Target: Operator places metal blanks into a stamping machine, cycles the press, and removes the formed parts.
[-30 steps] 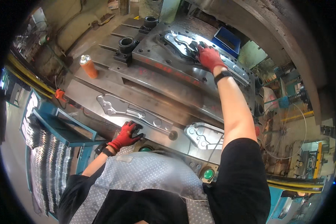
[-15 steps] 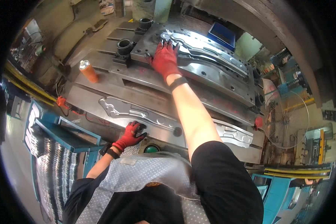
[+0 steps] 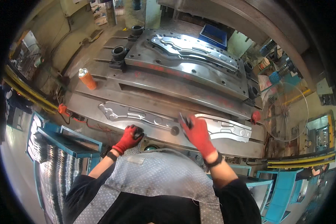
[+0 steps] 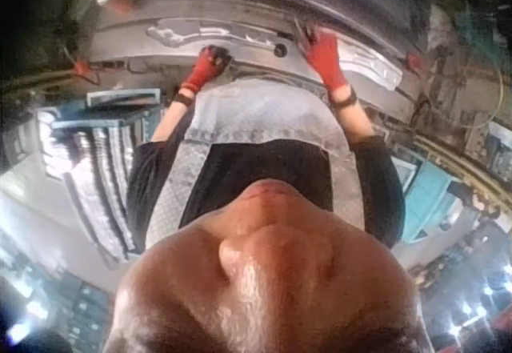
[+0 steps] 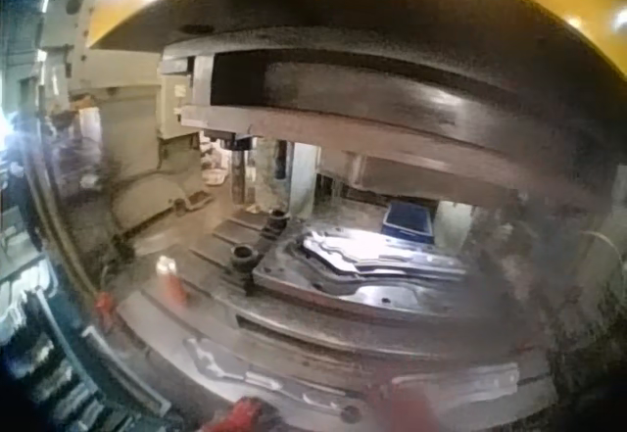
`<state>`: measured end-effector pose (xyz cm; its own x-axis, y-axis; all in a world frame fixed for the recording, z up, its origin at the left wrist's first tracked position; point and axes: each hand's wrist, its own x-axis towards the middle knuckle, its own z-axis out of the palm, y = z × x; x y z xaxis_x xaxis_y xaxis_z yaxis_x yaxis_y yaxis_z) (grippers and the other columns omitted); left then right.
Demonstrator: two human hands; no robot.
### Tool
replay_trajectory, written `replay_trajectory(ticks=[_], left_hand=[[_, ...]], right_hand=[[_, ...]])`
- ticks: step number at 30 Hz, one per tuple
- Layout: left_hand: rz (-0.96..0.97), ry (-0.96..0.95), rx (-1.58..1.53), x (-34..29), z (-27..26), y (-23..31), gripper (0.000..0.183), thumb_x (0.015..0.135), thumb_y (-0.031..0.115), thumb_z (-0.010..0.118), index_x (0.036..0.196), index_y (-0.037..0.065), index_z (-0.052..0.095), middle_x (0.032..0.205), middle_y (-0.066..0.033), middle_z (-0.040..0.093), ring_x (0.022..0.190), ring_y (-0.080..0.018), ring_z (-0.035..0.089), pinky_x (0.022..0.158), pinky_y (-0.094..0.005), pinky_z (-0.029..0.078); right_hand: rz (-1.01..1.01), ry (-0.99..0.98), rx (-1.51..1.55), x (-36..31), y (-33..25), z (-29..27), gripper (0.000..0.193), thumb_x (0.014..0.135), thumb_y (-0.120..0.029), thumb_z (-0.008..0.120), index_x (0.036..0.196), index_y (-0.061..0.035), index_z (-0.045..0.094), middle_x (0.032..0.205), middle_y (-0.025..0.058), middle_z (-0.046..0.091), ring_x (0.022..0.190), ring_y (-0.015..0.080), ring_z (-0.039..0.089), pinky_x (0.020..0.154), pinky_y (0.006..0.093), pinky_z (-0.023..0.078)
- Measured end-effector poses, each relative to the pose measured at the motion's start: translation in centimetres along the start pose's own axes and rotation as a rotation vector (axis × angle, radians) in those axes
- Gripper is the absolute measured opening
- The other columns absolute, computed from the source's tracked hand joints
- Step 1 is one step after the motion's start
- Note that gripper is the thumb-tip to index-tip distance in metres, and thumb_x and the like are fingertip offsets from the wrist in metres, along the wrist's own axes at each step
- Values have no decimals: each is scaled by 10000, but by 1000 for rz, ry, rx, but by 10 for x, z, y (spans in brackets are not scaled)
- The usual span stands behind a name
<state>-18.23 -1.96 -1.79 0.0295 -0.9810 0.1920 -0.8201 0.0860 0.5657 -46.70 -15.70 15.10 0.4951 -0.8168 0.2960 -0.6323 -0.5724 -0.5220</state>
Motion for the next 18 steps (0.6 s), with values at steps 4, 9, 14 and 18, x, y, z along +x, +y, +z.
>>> replay_trajectory(ticks=[4,9,14,18], left_hand=[[-38,-286,-100,-22,10,13,272,827,339,596,917,82,590,978,-206,603,898,-316,586,780,-424,455],[154,-474,-85,-94,236,-151,262,923,257,423,931,70,606,827,-155,639,753,-269,631,652,-395,481],[320,-319,-88,-98,260,-162,239,908,206,429,849,70,617,744,-119,639,656,-254,632,554,-387,482],[358,-376,212,-102,268,-162,209,874,182,483,761,79,627,698,-119,630,602,-259,625,504,-389,480]], right_hand=[[438,-296,-113,-105,44,-16,235,825,-250,621,824,-18,583,790,209,627,765,388,600,641,472,458],[363,-652,-276,-217,176,-5,236,807,-220,576,939,-33,637,958,223,639,891,387,612,765,465,485],[696,-654,-384,-227,175,-11,276,807,-247,545,970,-49,646,1028,222,626,987,371,596,844,454,478],[699,-610,-392,-232,183,-7,275,809,-255,528,962,-63,651,1043,196,632,994,345,603,843,443,483]])
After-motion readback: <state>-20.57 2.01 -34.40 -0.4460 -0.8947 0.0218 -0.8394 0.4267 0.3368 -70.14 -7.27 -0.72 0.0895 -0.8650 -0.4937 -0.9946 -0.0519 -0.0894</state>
